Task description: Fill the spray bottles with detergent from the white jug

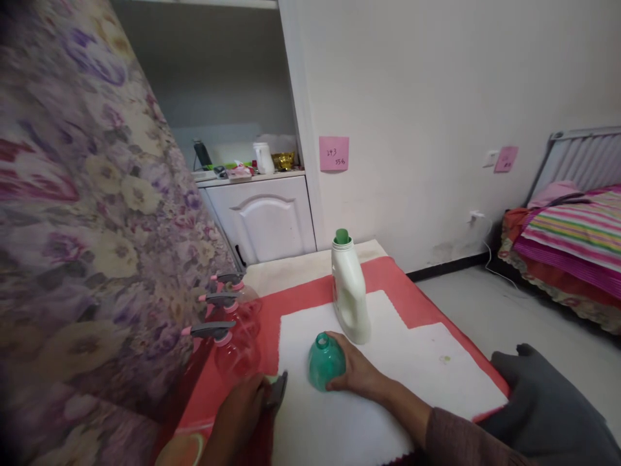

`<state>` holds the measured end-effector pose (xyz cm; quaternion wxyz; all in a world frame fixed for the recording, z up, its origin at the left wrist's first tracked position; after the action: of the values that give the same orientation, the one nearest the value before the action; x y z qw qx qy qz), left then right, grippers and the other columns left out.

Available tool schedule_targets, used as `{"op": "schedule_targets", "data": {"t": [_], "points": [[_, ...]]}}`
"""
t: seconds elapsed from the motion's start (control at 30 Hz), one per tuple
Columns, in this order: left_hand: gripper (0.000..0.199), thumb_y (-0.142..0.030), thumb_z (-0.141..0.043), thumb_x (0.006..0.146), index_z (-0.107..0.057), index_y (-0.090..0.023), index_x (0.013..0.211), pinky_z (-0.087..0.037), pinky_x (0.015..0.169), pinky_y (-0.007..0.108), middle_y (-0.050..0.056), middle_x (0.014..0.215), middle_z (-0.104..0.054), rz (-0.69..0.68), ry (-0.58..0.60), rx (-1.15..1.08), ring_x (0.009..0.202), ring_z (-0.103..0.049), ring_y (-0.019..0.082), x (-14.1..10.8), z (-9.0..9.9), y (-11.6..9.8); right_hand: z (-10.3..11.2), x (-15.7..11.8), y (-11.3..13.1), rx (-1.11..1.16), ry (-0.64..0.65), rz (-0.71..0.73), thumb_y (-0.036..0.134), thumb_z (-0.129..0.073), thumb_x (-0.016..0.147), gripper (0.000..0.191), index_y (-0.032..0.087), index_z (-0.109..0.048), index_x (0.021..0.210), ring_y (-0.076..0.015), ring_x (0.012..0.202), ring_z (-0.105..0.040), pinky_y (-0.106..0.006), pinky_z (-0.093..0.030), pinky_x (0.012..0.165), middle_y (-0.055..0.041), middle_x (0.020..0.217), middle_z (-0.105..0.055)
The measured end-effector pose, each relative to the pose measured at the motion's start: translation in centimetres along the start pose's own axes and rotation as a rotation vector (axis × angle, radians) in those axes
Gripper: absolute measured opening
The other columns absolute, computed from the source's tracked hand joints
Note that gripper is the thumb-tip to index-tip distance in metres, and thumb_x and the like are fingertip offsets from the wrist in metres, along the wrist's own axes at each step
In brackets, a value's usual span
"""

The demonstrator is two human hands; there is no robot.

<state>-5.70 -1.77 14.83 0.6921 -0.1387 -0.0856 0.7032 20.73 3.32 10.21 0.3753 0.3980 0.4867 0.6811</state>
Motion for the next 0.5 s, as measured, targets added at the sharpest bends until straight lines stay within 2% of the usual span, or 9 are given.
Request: {"op": "schedule_targets", "data": {"t": [0.17,0.3,0.5], "points": [[0.028,-0.018,-0.035,0.085,-0.062,-0.020,0.076,-0.037,0.064,0.029,0.008,0.086,-0.071,0.052,0.066,0.030,0.081,-0.064,0.023,-0.3,-0.2,0.0,0.4,-0.5,1.1,-0.001,-0.066,-0.028,0.016,-0.086,0.049,0.092,0.026,-0.045,0.130,-0.0300,0.124,-0.048,-0.049,-0.034,0.108,-0.0081,0.132,-0.051],[0.026,-0.015,-0.036,0.084,-0.060,-0.021,0.077,-0.037,0.065,0.027,0.006,0.086,-0.071,0.035,0.100,0.032,0.082,-0.064,0.021,-0.6,-0.2,0.2,1.9,-2.2,2.6,-0.015,-0.104,-0.060,0.014,-0.085,0.049,0.091,0.025,-0.044,0.129,-0.0288,0.115,-0.053,-0.048,-0.041,0.102,-0.0068,0.122,-0.057],[0.026,-0.006,-0.039,0.076,-0.060,-0.021,0.081,-0.039,0.074,0.024,0.004,0.091,-0.069,-0.107,0.093,-0.021,0.088,-0.062,0.018,-0.9,-0.3,0.5,3.4,-7.1,3.0,-0.089,-0.141,-0.041,0.011,-0.081,0.051,0.090,0.026,-0.043,0.131,-0.0311,0.123,-0.048,-0.050,-0.033,0.108,-0.0081,0.130,-0.053]]}}
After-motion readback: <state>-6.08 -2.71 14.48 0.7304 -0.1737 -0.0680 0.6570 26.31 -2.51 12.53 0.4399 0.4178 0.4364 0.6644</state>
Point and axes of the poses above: each hand's wrist, its own x-axis towards the middle knuckle, its own z-axis out of the back of the hand, y = z × x, the point moved 2 cm from there along x, towards the middle knuckle
